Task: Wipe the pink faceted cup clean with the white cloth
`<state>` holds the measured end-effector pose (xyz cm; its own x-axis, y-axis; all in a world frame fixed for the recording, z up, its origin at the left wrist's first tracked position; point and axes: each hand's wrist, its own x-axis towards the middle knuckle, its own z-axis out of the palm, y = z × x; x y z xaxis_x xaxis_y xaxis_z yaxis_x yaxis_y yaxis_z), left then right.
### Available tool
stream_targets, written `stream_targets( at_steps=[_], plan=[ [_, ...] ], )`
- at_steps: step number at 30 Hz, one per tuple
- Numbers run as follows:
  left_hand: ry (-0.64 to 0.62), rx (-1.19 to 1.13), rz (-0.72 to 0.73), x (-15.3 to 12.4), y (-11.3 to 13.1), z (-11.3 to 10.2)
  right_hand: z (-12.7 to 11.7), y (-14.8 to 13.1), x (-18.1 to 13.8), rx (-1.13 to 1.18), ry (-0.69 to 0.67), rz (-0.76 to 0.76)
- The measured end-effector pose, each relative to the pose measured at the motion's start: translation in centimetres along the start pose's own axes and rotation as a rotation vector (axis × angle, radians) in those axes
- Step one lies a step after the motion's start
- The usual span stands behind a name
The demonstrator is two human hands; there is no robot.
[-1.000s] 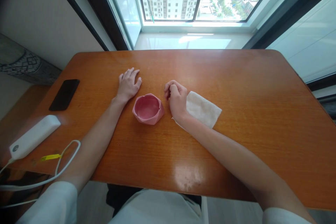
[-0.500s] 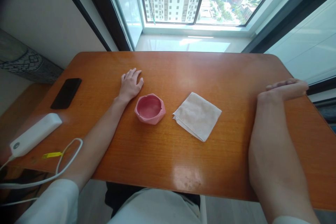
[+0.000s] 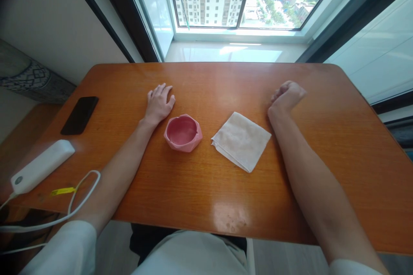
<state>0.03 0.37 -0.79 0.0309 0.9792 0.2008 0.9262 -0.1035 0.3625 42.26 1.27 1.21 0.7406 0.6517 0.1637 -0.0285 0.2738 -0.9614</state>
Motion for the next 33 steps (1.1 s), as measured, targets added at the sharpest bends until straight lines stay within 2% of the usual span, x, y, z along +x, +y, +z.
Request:
stream_targets(
  at_steps=[3, 5, 8, 11, 23, 28, 31, 33],
  plan=[
    [-0.007, 0.011, -0.002, 0.0, 0.1, -0.1, 3.6, -0.4, -5.8, 0.029, -0.278, 0.050],
    [-0.012, 0.017, -0.002, -0.1, 0.2, -0.2, 4.7, -0.7, -9.0, 0.028, -0.432, 0.078],
    [-0.022, 0.022, -0.006, -0.1, 0.4, -0.3, 4.9, -1.1, -11.9, 0.016, -0.597, 0.091],
    [-0.033, 0.026, -0.009, -0.2, 0.5, -0.5, 4.6, -1.4, -12.7, -0.027, -0.717, 0.043],
    [-0.022, 0.022, -0.003, -0.1, 0.2, -0.2, 4.7, -1.1, -12.1, -0.077, -0.710, 0.033],
    [-0.006, -0.041, 0.011, -0.2, 0.6, -1.0, 3.6, -2.3, -11.0, -0.308, -0.729, -0.149],
    [0.134, -0.164, 0.065, -2.6, 1.5, -2.0, 1.4, -3.2, -9.9, -0.540, -0.726, -0.244],
    [0.214, -0.279, 0.066, -6.5, 2.3, -3.1, -0.5, -3.7, -9.4, -0.658, -0.731, -0.247]
  ],
)
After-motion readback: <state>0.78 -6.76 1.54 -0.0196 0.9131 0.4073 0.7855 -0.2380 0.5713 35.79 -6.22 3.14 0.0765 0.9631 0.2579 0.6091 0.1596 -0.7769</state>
